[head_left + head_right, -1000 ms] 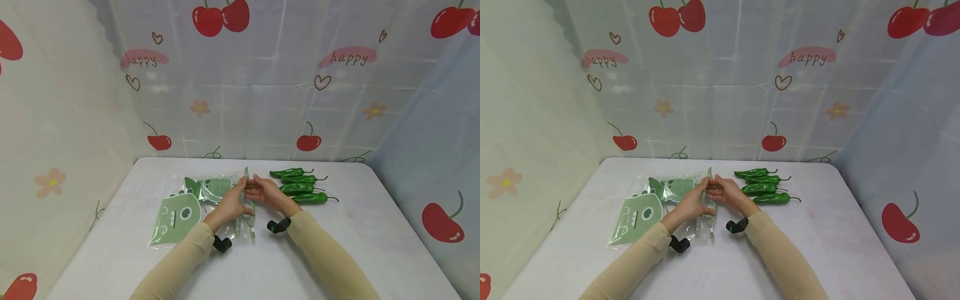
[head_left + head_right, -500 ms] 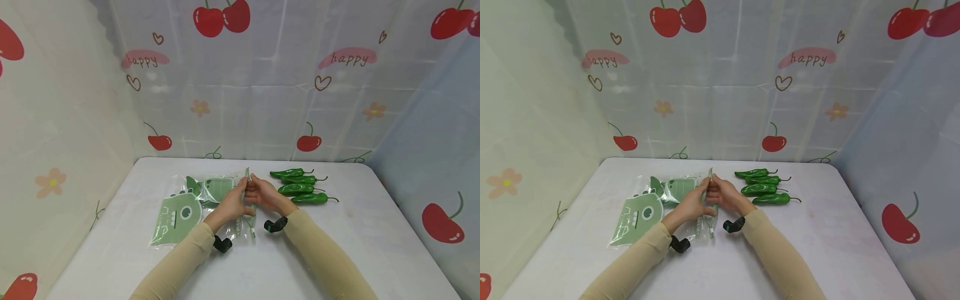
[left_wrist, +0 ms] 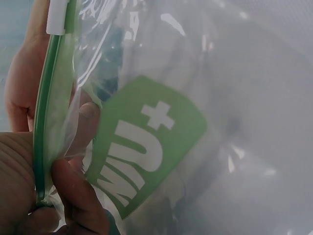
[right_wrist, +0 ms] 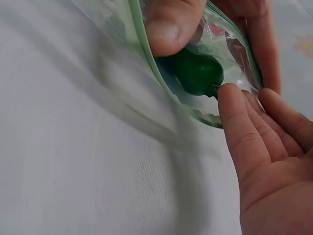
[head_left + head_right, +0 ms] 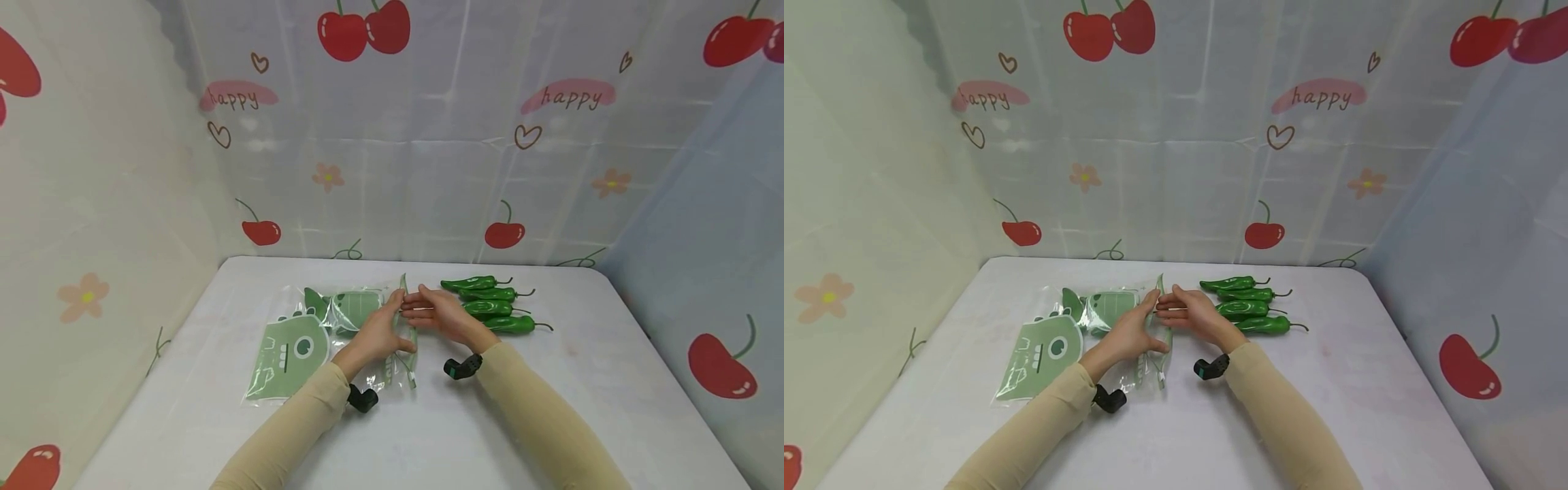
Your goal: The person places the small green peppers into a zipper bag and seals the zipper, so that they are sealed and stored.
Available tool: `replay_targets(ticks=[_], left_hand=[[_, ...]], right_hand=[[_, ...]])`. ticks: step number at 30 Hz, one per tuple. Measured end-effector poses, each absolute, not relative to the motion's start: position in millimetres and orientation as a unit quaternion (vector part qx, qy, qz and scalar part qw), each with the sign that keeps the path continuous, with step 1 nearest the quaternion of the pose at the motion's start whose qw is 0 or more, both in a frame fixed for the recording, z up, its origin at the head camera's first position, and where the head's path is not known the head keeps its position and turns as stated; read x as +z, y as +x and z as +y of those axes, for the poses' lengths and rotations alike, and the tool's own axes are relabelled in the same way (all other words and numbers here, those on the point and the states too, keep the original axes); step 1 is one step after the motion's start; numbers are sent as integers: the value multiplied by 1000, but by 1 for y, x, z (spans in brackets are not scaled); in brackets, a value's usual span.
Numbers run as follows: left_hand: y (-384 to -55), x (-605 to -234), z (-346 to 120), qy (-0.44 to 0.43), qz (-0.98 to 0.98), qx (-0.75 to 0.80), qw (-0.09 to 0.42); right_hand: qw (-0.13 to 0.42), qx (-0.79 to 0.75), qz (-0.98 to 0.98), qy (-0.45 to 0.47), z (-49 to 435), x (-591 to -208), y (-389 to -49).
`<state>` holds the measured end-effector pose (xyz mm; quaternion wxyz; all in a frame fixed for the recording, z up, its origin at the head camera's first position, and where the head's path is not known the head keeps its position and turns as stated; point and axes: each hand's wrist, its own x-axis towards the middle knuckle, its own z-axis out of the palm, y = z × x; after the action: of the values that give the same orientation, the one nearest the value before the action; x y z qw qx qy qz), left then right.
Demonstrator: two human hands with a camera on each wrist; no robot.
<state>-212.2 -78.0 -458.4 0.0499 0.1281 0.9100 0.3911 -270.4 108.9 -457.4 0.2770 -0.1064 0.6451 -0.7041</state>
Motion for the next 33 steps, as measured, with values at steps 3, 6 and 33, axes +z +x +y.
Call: replay_targets(ticks=[3, 6, 33], left_hand=[[-212, -460, -78, 127, 910, 390, 51], [-212, -461, -79, 127, 909, 394, 54], [-214, -462, -80, 133, 913, 382, 42]], right_hand=[[271, -701, 650, -112, 111, -459, -271], [269, -698, 653, -116, 109, -460, -271], [291, -714, 632, -84, 97, -459, -265]])
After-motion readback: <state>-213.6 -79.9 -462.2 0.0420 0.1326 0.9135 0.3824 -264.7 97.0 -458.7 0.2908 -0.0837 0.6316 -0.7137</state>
